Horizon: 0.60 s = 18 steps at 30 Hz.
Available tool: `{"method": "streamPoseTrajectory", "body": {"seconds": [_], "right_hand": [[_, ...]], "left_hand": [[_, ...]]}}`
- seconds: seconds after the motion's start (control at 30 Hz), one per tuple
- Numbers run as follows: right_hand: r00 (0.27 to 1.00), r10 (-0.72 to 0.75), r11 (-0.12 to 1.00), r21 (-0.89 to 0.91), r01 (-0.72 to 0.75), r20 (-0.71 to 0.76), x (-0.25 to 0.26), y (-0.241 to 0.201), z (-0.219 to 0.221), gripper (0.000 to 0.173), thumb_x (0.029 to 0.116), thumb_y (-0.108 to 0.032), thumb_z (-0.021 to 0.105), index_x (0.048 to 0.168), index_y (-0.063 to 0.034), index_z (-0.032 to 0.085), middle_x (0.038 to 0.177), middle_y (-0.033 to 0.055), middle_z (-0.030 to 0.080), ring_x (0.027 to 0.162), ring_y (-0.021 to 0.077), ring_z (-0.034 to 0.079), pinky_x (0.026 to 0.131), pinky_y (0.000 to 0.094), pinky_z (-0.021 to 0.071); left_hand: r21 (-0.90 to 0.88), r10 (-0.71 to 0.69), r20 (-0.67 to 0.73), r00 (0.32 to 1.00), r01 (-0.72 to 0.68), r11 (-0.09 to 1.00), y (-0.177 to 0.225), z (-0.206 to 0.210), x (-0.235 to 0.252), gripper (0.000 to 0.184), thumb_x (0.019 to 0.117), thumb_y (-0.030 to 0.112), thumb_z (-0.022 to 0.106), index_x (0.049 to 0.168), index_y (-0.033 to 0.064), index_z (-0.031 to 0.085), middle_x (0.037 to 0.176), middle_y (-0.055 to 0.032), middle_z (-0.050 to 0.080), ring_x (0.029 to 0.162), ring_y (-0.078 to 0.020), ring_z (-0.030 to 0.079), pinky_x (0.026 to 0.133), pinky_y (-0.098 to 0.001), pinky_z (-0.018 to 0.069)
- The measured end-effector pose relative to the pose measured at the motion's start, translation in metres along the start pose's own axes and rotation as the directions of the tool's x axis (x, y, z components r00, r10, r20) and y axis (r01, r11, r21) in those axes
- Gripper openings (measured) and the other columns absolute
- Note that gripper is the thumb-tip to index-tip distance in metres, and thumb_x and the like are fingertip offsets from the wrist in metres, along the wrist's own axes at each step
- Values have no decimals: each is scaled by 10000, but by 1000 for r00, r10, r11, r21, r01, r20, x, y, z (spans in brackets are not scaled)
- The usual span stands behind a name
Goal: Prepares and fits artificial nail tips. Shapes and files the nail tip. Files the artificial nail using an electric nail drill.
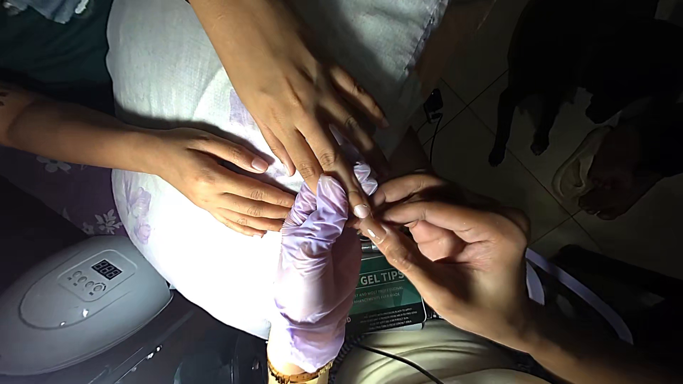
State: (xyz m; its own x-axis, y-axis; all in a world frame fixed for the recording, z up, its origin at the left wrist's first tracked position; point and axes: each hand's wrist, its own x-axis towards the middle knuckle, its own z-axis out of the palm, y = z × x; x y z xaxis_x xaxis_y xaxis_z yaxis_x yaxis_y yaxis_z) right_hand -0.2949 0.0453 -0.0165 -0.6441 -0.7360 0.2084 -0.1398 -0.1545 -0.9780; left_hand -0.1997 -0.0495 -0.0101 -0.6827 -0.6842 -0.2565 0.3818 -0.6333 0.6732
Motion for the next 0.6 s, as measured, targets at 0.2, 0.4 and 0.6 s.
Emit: {"method": "streamPoseTrajectory", "body": {"seconds": [0.2,0.4,0.6], "right_hand": [[999,-23,1000,-2,23,-23,-1,1,3,21,870,-13,716,852,-4,722,1026,57,702,930,85,689,736,207,615],[999,-42,999,-11,42,-29,-1,1,3,23,871,-12,712,849,-5,716,1018,62,706,930,96,693,741,212,617],[999,-37,999,-1,37,-4,0,0,0,35,875,0,709,861,25,731,1012,70,704,936,85,688,747,194,605]], "left_hand": [[-36,5,-27,1000,-6,999,1,4,-2,139,1024,161,577,1051,90,693,959,-23,696,941,-101,680,879,-270,571],[-17,21,-47,999,-21,1000,0,6,-1,122,1014,153,595,1026,90,699,950,-24,702,935,-100,686,885,-271,573],[21,37,-37,999,-36,999,-1,9,0,168,1042,176,550,1035,91,695,962,-19,702,934,-92,682,869,-259,572]]}}
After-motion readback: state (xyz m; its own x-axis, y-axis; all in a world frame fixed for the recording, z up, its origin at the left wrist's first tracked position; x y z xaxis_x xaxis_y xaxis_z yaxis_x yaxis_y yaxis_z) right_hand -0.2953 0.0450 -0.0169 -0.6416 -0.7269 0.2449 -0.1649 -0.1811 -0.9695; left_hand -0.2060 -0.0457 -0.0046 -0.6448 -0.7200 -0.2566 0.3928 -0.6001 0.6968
